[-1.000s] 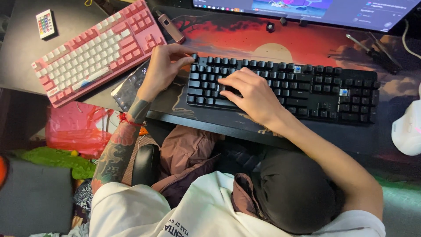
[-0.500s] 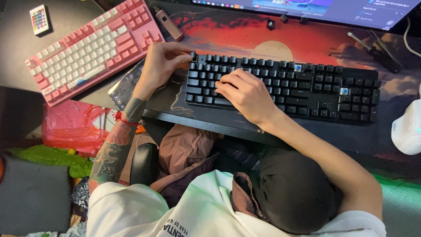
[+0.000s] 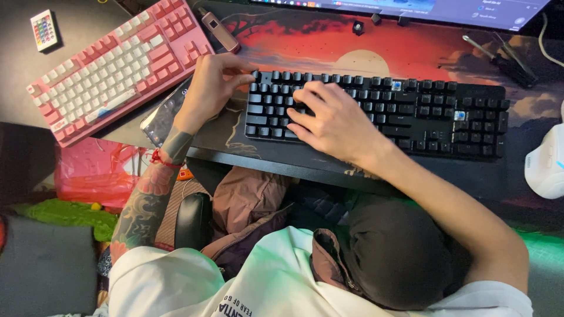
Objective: Installing keycaps onto a mechanical keyboard base.
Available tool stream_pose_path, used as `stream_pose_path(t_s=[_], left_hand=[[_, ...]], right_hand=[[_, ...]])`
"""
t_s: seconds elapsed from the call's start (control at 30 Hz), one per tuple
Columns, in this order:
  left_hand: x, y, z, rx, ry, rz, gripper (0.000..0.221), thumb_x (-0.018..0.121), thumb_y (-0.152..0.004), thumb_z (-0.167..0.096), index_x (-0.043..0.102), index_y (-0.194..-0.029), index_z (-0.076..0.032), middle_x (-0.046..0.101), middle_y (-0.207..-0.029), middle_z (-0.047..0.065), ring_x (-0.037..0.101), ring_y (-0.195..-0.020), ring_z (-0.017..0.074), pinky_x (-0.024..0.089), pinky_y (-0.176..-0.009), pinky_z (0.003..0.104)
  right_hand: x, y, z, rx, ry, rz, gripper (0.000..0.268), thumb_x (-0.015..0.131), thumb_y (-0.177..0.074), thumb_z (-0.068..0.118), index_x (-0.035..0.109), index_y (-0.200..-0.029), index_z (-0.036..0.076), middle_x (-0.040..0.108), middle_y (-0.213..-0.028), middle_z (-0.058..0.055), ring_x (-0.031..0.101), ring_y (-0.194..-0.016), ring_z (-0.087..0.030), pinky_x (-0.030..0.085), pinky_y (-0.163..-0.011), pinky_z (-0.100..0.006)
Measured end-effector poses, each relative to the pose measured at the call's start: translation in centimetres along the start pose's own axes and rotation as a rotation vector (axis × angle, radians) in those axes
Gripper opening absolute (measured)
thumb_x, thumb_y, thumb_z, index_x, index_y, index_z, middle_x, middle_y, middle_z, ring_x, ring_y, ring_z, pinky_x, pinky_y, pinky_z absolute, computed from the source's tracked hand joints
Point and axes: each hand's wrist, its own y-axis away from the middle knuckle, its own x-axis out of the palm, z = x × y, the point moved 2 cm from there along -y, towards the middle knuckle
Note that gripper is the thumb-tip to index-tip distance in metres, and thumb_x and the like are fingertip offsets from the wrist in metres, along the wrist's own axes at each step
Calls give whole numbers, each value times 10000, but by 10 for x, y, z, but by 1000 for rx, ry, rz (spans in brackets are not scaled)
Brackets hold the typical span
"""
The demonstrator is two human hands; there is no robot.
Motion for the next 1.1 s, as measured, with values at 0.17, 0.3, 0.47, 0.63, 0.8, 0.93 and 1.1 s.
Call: stream_pose_path(t_s=[0.17, 0.3, 0.47, 0.63, 0.8, 0.93, 1.1], left_hand=[[-2, -7, -2, -9, -131, 30, 137, 951, -1104, -95, 927, -1209, -8, 925, -1139, 152, 858, -972, 273, 684, -868, 447], [-6, -12, -4, 27, -262, 106, 222, 896, -1147, -148, 930, -1292, 16, 922, -1190, 186, 864, -942, 341, 666, -812, 492], [-4, 2, -52, 57, -239, -127, 363, 629, -1301, -209, 788, -1521, 33, 784, -1346, 193, 756, -1045, 303, 616, -898, 451], [24, 27, -93, 83, -222, -138, 374, 585, -1307, -237, 736, -1598, -60, 804, -1395, 156, 715, -1272, 297, 528, -1158, 536], [52, 27, -126, 220, -42, -140, 296, 709, -1275, -176, 762, -1548, -76, 803, -1247, 116, 637, -1115, 323, 541, -999, 464], [79, 17, -137, 210, 117, -139, 348, 754, -1260, -179, 738, -1599, -107, 877, -1304, 38, 747, -1159, 255, 573, -1092, 413], [114, -2, -119, 51, 742, -70, 239, 831, -1198, -175, 882, -1378, -26, 932, -1046, 170, 898, -926, 209, 731, -853, 347]], right_hand=[[-27, -24, -54, 128, -328, 13, 251, 746, -1227, 248, 856, -1349, 59, 793, -1384, -207, 704, -1335, -373, 593, -1188, -553], [-5, -14, -148, 402, 36, 71, 497, 844, -1164, 95, 768, -1648, 14, 777, -1430, -259, 711, -1334, -440, 623, -1130, -611], [7, 0, -177, 503, -88, 199, 351, 744, -1206, 20, 832, -1541, -35, 803, -1367, -274, 713, -1300, -468, 599, -1112, -614], [-49, 9, -134, 457, -692, -41, 259, 851, -1111, -53, 815, -1358, 15, 840, -1282, -126, 797, -1139, -231, 659, -1095, -363], [-94, 23, -80, 536, -1050, -16, 296, 844, -1071, -78, 725, -1330, 0, 856, -1340, -196, 868, -1285, -292, 682, -1266, -389], [-101, 30, -64, 503, -1019, -41, 269, 874, -1081, -41, 711, -1286, 22, 867, -1307, -163, 875, -1271, -263, 701, -1207, -374], [-101, 36, -59, 360, -925, -199, 274, 973, -1058, -57, 872, -1309, -12, 829, -1245, -159, 803, -1030, -208, 681, -915, -356]])
